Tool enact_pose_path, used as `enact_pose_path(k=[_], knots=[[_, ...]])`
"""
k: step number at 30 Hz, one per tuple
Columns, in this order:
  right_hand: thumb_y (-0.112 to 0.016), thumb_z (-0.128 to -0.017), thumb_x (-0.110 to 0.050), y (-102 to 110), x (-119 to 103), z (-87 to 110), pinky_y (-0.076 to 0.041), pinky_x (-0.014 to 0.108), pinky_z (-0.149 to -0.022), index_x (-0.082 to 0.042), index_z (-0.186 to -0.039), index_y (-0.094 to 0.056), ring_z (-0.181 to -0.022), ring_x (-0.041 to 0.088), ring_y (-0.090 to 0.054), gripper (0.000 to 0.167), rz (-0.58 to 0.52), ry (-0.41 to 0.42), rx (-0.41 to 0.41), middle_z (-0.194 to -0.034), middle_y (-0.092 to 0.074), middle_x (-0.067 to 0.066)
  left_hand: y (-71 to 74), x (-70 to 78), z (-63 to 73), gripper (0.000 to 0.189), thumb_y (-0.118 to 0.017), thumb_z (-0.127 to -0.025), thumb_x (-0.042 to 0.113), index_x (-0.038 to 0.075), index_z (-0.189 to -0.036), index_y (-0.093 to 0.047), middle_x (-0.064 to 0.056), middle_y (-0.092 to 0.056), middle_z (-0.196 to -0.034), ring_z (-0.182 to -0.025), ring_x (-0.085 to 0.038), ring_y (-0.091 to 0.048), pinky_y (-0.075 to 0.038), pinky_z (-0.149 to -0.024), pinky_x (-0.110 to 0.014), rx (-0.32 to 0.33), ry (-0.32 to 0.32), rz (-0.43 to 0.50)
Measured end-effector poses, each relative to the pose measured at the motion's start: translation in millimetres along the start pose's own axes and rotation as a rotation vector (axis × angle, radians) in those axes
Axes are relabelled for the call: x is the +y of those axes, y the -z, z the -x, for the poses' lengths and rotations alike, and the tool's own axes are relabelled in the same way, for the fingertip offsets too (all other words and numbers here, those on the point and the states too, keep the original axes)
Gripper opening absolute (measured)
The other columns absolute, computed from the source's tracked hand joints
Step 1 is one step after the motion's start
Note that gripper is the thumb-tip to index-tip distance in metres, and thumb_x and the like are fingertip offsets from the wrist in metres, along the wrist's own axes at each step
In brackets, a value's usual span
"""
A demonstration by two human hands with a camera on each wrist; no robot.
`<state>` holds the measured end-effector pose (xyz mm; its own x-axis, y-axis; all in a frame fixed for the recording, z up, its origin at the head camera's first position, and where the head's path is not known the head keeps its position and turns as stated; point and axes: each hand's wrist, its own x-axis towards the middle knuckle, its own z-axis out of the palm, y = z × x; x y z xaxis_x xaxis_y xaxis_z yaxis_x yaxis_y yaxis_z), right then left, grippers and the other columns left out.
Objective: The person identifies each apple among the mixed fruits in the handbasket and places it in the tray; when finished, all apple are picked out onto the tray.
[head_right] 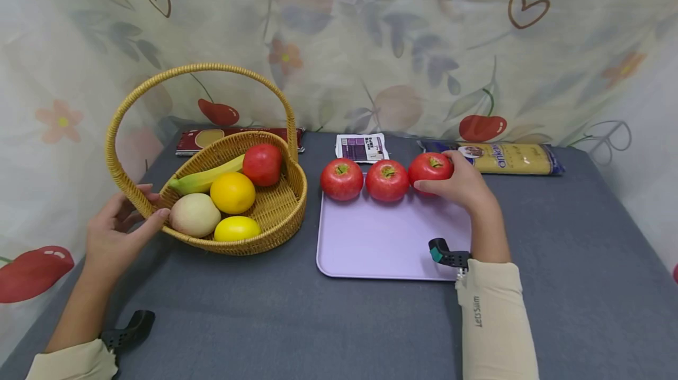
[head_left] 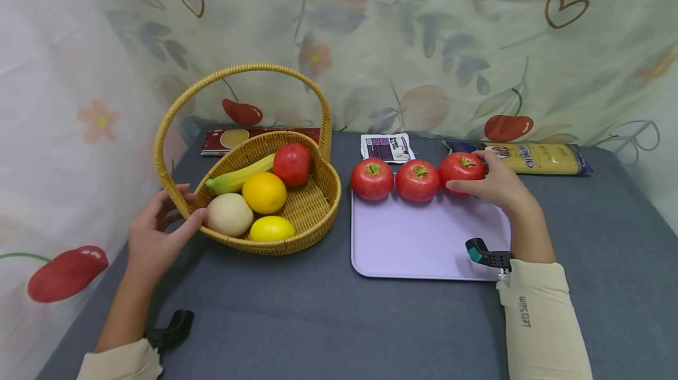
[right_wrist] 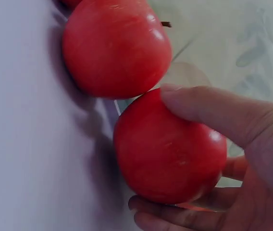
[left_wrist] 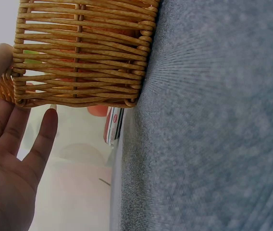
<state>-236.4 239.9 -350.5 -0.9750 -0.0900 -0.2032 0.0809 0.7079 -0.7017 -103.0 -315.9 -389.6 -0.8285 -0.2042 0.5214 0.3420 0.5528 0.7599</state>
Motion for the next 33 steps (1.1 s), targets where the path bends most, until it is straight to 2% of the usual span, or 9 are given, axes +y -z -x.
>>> enact_pose_path(k=[6,17,23,27,30,33], knots=[[-0.078,-0.087,-0.040,-0.6,0.8,-0.4,-0.042,0.066,-0.100,0.002,-0.157,-0.011,-0.133,0.052,-0.029,0.105,0.013,-0.030,-0.033,-0.148,-0.028,0.033,1.1,2.2,0.2,0.053,-0.081,-0.079,-0.006,-0.001,-0.129,-0.062,-0.005,-0.067,-0.112,-0.102,-0.009,-0.064,-0.050,-0.084,-0.012,0.002,0.013,-0.009],[-0.080,-0.084,-0.040,-5.8,0.1,2.0,-0.042,0.065,-0.100,0.003,-0.154,-0.011,-0.132,0.053,-0.029,0.108,0.046,-0.048,-0.082,-0.145,-0.029,0.033,2.8,-1.4,1.9,0.053,-0.081,-0.079,-0.008,-0.003,-0.128,-0.061,-0.007,-0.067,-0.111,-0.101,-0.008,-0.064,-0.050,-0.083,-0.012,0.004,0.015,-0.019],[-0.079,-0.085,-0.041,-6.6,1.4,1.5,-0.042,0.065,-0.100,0.004,-0.154,-0.008,-0.132,0.053,-0.029,0.109,0.056,-0.029,-0.082,-0.144,-0.028,0.034,1.3,0.9,2.0,0.053,-0.080,-0.079,-0.008,-0.003,-0.128,-0.061,-0.009,-0.067,-0.112,-0.102,-0.009,-0.064,-0.050,-0.084,-0.012,0.008,0.014,-0.014],[-0.077,-0.086,-0.044,-4.2,4.3,1.1,-0.039,0.067,-0.101,0.003,-0.156,0.002,-0.134,0.055,-0.026,0.116,0.062,-0.017,-0.089,-0.148,-0.024,0.035,-1.3,1.1,1.1,0.052,-0.079,-0.080,-0.009,-0.004,-0.128,-0.061,-0.010,-0.067,-0.112,-0.103,-0.009,-0.064,-0.050,-0.084,-0.012,0.006,0.014,-0.010],[-0.077,-0.085,-0.046,-4.2,3.5,1.5,-0.038,0.070,-0.101,0.001,-0.157,0.006,-0.137,0.055,-0.022,0.120,0.075,0.023,-0.058,-0.151,-0.020,0.036,-2.3,1.7,0.4,0.051,-0.078,-0.080,-0.009,-0.004,-0.128,-0.061,-0.009,-0.067,-0.112,-0.103,-0.009,-0.063,-0.050,-0.084,-0.012,0.009,0.019,-0.010],[-0.079,-0.085,-0.042,-10.4,-5.3,3.3,-0.038,0.071,-0.099,0.001,-0.158,-0.004,-0.139,0.053,-0.022,0.113,0.106,0.112,0.031,-0.153,-0.021,0.034,-1.6,2.1,0.1,0.050,-0.079,-0.080,-0.008,-0.002,-0.128,-0.062,-0.008,-0.067,-0.112,-0.103,-0.009,-0.064,-0.050,-0.085,-0.012,0.011,0.025,-0.008]])
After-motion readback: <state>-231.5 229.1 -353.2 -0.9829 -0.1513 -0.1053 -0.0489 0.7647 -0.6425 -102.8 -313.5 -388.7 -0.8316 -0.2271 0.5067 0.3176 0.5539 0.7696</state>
